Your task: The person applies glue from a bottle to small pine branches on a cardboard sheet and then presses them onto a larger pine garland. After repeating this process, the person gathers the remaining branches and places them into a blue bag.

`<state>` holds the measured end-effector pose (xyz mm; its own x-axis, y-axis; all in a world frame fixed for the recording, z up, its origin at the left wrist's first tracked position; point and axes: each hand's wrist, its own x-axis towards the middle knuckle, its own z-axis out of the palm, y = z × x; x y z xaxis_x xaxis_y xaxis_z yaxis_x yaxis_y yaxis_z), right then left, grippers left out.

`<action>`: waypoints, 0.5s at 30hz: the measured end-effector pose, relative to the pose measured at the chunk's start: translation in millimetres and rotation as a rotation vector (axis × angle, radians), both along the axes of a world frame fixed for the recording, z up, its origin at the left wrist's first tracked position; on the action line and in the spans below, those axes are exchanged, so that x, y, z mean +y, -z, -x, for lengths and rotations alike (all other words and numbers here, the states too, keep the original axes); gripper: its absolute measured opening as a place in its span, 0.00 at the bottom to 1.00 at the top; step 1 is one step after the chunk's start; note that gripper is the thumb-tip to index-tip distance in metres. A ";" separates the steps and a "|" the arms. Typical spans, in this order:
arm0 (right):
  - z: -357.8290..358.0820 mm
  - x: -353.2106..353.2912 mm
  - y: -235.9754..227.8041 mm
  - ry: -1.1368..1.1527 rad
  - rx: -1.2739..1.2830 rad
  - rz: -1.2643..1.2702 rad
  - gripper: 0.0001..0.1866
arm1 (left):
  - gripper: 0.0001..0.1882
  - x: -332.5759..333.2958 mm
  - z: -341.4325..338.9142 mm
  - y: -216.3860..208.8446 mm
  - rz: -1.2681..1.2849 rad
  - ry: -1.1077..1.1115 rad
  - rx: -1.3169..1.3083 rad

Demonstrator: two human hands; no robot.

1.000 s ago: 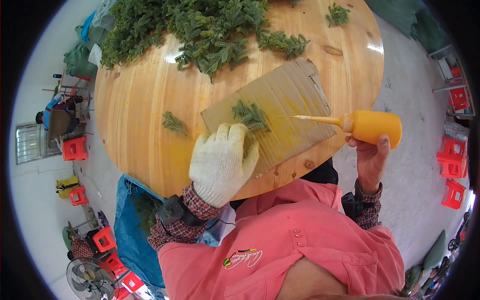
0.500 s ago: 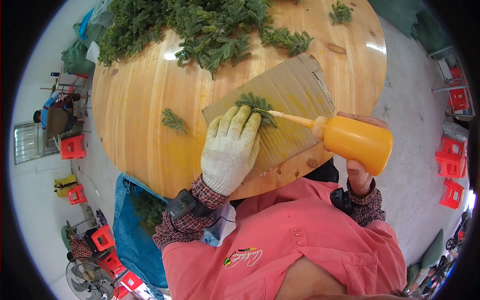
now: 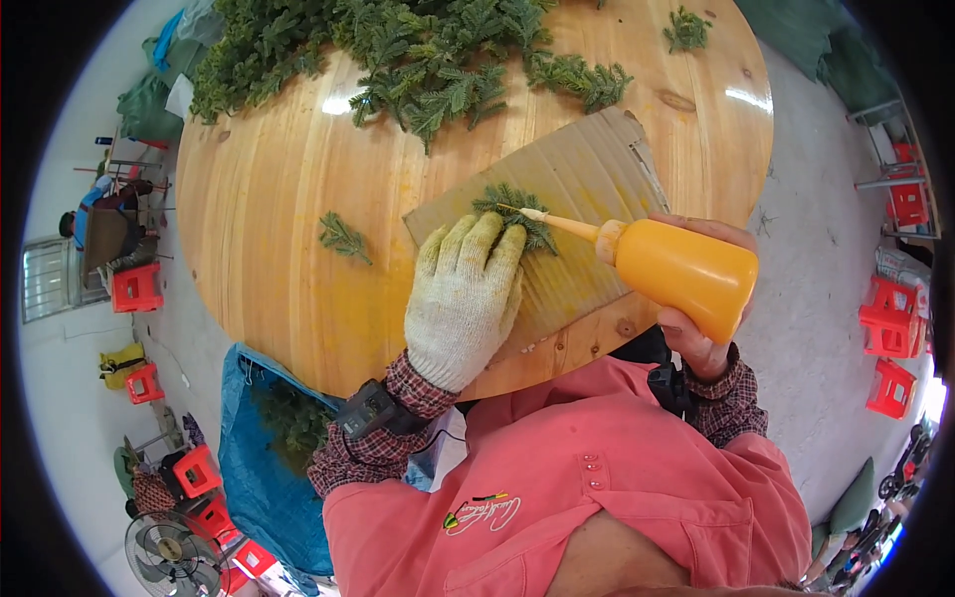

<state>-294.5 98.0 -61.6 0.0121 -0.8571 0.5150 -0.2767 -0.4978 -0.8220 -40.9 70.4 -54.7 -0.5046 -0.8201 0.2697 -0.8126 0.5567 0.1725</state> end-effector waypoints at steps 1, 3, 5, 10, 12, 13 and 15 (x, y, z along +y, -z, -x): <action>0.3 -1.1 -1.0 -0.005 0.018 0.004 0.43 | 0.21 0.0 -0.5 1.2 0.009 0.003 -0.006; 1.6 -2.8 -0.7 -0.011 0.037 0.006 0.42 | 0.21 -0.1 -1.0 1.8 0.017 0.006 -0.011; 5.0 -3.7 2.1 -0.007 0.076 0.038 0.42 | 0.21 -0.4 -1.0 1.4 0.021 0.008 -0.001; 5.4 3.7 3.9 0.030 0.032 0.024 0.40 | 0.21 -1.1 -2.7 4.0 0.016 0.012 0.005; 5.4 7.4 3.6 0.030 0.006 0.016 0.39 | 0.21 -1.2 -3.0 4.0 0.020 0.013 0.008; 5.4 9.3 3.4 0.030 -0.022 0.010 0.39 | 0.21 -1.1 -3.0 3.7 0.025 0.014 0.009; 5.6 12.5 3.4 0.031 -0.050 0.002 0.39 | 0.22 -0.8 -2.4 2.3 0.029 0.016 0.010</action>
